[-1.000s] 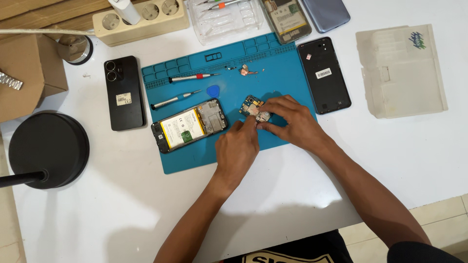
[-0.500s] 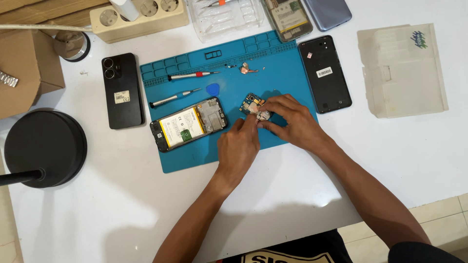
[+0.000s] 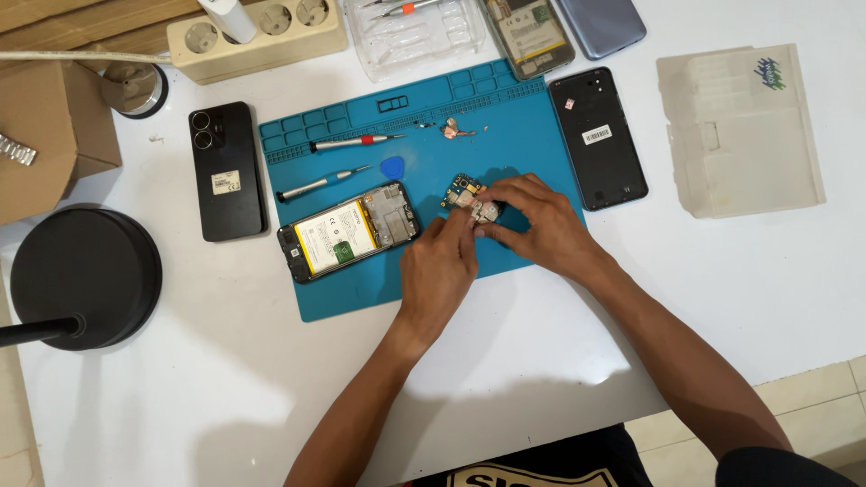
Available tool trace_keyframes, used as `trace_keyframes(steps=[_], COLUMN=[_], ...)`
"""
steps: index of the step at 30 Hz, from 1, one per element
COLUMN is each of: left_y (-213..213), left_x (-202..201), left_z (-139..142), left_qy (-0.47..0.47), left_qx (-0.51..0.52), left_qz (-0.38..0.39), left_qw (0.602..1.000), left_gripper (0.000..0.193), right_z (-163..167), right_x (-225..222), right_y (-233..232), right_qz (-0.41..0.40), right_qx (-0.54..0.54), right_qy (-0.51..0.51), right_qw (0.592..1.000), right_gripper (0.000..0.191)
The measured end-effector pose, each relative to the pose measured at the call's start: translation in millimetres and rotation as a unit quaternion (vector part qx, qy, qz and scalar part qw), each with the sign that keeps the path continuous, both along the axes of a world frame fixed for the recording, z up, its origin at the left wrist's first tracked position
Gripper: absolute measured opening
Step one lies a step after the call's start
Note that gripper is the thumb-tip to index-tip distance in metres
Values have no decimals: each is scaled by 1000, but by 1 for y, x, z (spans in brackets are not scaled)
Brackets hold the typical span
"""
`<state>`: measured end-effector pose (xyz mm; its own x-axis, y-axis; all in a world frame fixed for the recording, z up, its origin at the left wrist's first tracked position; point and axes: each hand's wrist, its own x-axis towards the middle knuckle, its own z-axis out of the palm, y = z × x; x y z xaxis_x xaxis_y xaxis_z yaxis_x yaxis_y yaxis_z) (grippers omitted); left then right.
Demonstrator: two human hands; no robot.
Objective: The person uses a small tool to scrape and clean a section of a smartphone motherboard placed on a blue mat. They repeatedly rub the tool against the circuit board surface while holding it steady with the other hand.
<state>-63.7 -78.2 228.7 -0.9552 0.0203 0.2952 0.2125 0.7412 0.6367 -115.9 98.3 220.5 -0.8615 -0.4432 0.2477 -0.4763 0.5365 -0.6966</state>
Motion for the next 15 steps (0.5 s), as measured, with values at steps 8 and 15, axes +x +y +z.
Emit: trace_keyframes(steps=[8, 15], left_y=[-6, -8], left_x=[1, 1], left_z=[8, 11], left_qy=[10, 27], left_qx=[1, 27], left_qz=[-9, -18], left_qw=[1000, 999], left_gripper=[11, 11], right_z=[9, 7], right_x=[-1, -4], right_y=[0, -1], right_qz=[1, -24], right_qx=[-23, -28], right_qy=[-32, -76], right_qw=[999, 996], right_gripper=[43, 26])
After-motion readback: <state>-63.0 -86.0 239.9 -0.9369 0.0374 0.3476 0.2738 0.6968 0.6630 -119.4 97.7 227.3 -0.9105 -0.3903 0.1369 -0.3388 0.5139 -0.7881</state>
